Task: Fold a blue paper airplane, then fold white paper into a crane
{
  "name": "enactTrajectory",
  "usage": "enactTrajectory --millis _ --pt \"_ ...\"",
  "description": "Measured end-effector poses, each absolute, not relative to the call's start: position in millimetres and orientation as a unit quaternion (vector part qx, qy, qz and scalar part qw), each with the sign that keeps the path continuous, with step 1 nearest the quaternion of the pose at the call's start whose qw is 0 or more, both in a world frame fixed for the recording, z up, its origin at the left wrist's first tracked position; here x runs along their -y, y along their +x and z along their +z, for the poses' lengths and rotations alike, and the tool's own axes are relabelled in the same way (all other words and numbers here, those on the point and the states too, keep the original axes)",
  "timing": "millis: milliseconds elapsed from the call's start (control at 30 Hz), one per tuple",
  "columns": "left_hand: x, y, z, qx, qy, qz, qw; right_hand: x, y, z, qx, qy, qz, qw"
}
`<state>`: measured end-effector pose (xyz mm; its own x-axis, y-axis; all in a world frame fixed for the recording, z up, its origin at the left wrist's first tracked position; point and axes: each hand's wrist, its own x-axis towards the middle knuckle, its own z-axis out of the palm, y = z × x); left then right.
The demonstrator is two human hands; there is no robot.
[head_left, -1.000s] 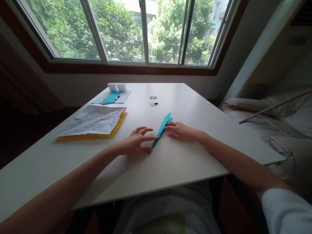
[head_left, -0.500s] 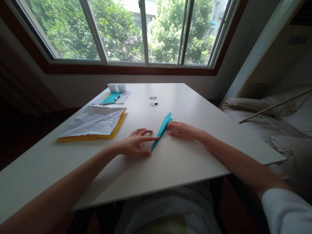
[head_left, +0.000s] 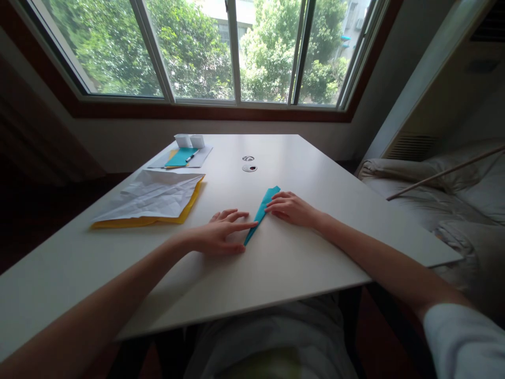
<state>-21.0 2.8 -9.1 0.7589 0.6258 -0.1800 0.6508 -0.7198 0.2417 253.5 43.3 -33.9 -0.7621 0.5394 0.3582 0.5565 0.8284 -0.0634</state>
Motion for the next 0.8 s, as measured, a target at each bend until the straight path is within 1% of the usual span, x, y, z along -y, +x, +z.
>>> enactTrajectory --millis 267,433,533,667,800 --pt "4 -15 -7 -0.315 0.936 -0.078 0.139 -42 249 -32 0.940 -0.287 0.018 0.182" --pt "7 -12 -8 -0.293 0.946 -0.079 0.114 -36 245 -29 0.940 -0.301 0.012 0.160" --pt "12 -9 -9 -0.300 0.947 -0.083 0.081 -28 240 -28 0.947 -0.294 0.032 0.129" --pt "18 -4 -9 -0.307 0.947 -0.078 0.052 -20 234 -29 0.947 -0.296 0.107 0.057" --pt "20 -2 -8 -0.306 0.949 -0.071 0.040 -20 234 -27 0.937 -0.314 0.147 0.031"
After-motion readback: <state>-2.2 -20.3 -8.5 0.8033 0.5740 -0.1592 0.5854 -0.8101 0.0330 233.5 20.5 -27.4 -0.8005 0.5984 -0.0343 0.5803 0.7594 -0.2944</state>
